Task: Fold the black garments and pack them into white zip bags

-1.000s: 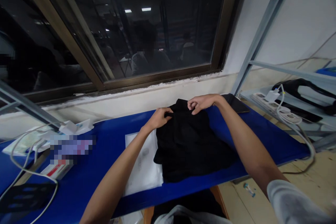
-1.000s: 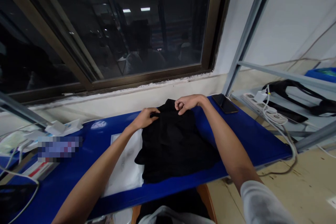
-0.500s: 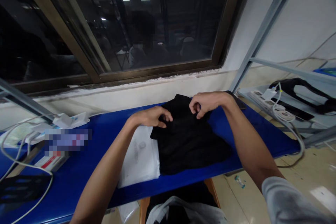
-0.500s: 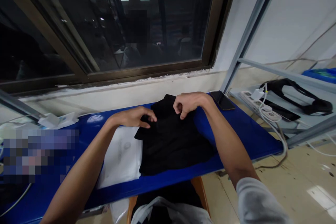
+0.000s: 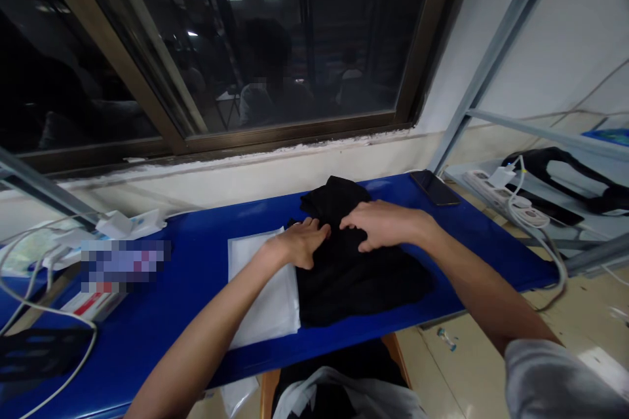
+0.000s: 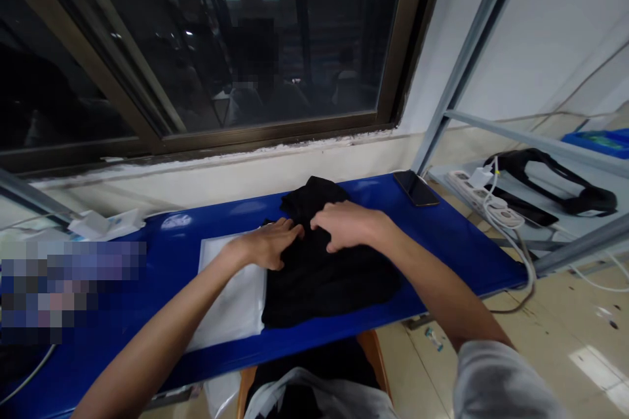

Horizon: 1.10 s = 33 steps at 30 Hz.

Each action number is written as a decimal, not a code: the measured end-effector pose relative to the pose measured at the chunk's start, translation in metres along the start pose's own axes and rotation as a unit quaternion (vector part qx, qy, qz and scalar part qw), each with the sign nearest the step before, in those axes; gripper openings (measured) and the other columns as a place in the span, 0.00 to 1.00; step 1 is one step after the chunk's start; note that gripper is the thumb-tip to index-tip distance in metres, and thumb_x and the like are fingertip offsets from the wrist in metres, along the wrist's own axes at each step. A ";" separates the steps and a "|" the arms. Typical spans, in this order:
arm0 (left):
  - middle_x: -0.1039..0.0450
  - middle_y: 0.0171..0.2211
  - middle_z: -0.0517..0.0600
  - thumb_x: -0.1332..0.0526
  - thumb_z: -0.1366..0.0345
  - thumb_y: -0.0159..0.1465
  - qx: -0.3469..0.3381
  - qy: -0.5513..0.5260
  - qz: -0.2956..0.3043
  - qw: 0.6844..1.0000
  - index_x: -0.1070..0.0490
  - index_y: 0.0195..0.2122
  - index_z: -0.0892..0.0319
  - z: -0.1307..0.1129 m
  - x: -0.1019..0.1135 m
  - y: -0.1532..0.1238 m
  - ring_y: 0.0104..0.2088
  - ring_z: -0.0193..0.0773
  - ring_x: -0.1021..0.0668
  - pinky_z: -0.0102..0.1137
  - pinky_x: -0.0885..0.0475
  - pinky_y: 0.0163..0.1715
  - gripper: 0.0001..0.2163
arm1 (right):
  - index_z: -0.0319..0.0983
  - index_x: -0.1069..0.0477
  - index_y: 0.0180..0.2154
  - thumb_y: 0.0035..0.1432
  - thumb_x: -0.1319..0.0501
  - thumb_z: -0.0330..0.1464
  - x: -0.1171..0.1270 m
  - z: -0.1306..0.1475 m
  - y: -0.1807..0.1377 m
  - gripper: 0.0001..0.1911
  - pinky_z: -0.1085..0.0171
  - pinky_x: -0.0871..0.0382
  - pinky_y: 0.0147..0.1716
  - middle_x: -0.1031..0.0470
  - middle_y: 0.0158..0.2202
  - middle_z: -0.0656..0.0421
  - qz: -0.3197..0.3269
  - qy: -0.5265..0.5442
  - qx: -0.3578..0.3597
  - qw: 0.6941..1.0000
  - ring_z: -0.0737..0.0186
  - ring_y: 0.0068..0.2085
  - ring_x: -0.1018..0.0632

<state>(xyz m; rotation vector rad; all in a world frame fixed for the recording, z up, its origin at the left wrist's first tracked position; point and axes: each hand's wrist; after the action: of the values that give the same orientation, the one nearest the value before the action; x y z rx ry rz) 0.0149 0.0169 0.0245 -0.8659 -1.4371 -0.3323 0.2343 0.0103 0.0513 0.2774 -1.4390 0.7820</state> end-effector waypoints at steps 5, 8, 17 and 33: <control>0.25 0.47 0.60 0.40 0.80 0.52 0.012 0.013 -0.041 0.999 0.33 0.53 0.60 -0.004 -0.004 0.006 0.46 0.54 0.22 0.39 0.28 0.41 0.26 | 0.43 0.42 0.68 0.51 0.37 0.21 -0.068 -0.003 -0.016 0.44 0.43 0.38 0.62 0.35 0.66 0.45 -0.107 -0.081 -0.002 0.991 0.39 0.66 0.33; 0.23 0.44 0.54 0.43 0.78 0.56 -0.054 -0.126 -0.115 0.984 0.32 0.51 0.57 0.017 0.017 -0.002 0.44 0.46 0.21 0.36 0.28 0.42 0.21 | 0.44 0.41 0.67 0.52 0.43 0.19 -0.067 -0.017 -0.020 0.41 0.46 0.34 0.60 0.33 0.64 0.46 -0.182 -0.023 0.010 0.983 0.43 0.63 0.29; 0.20 0.50 0.52 0.37 0.66 0.64 -0.061 -0.332 -0.093 0.937 0.22 0.50 0.56 0.074 0.034 -0.017 0.51 0.43 0.20 0.33 0.28 0.50 0.14 | 0.43 0.30 0.52 0.59 0.36 0.43 -0.019 -0.073 -0.006 0.21 0.52 0.33 0.58 0.26 0.55 0.51 -0.171 0.356 0.071 0.916 0.51 0.57 0.26; 0.16 0.43 0.49 0.35 0.70 0.61 0.035 -0.237 -0.052 0.970 0.18 0.46 0.54 0.092 0.012 0.006 0.45 0.42 0.18 0.31 0.26 0.44 0.13 | 0.41 0.25 0.43 0.58 0.37 0.41 -0.059 -0.102 0.018 0.13 0.53 0.27 0.49 0.19 0.42 0.53 -0.295 0.282 -0.087 0.909 0.50 0.45 0.19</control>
<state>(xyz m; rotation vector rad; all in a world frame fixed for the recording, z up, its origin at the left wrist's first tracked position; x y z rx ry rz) -0.0459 0.0875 0.0250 -0.8480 -1.9298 -0.1542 0.3058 0.0677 -0.0256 0.2973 -0.7957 0.1977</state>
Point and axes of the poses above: each hand's wrist, its own y-axis towards the middle knuckle, its own x-axis out of the back of the hand, z = x × y
